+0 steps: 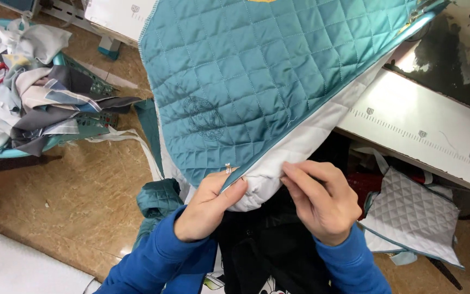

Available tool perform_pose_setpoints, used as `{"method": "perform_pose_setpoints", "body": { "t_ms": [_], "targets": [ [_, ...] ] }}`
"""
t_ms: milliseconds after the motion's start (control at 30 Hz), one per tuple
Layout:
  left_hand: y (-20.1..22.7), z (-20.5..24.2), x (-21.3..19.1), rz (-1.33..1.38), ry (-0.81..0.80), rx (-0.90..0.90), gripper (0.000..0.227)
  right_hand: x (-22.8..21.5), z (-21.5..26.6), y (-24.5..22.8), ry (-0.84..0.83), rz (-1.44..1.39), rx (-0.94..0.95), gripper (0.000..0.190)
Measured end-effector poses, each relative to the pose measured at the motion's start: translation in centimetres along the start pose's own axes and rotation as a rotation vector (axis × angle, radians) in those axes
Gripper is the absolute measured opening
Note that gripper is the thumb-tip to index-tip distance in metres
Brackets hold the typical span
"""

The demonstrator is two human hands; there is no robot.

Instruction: Folding and aligning the edges of a quilted fabric piece at a sewing station

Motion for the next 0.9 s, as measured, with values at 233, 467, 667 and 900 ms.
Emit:
{"method": "perform_pose_setpoints", "body": {
  "t_ms": [233, 467, 667, 900],
  "targets": [
    [0.7, -0.4, -0.1, -0.070, -0.062, 0.024, 0.035, -1.4, -1.6, 0.8, -0.246, 0.227, -0.381, 0.018],
    [3.1, -0.6, -0.9, -0.283, -0.008, 0.059, 0.032, -2.0, -1.1, -1.7, -0.160, 0.285, -0.233, 0.007],
    [2.3, -0.5, -1.3, -0.298, -0.009, 0.025, 0.028, -1.3, 0.0, -0.9, -0.184, -0.093, 0.033, 0.006],
    [2.2, -1.1, -1.4, -0.135, 0.001, 0.238, 0.039, 0.3, -1.2, 0.2, 0.012, 0.031, -0.143, 0.013]
  ]
}}
Point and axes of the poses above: each hand's wrist, its own z-axis away from the middle knuckle, its own x-axis out of the palm, y = z × x, the point moved 2 cm from there along -z, towards the middle knuckle, and after that the axes turned 13 degrees about -y, right-handed, at the moved point
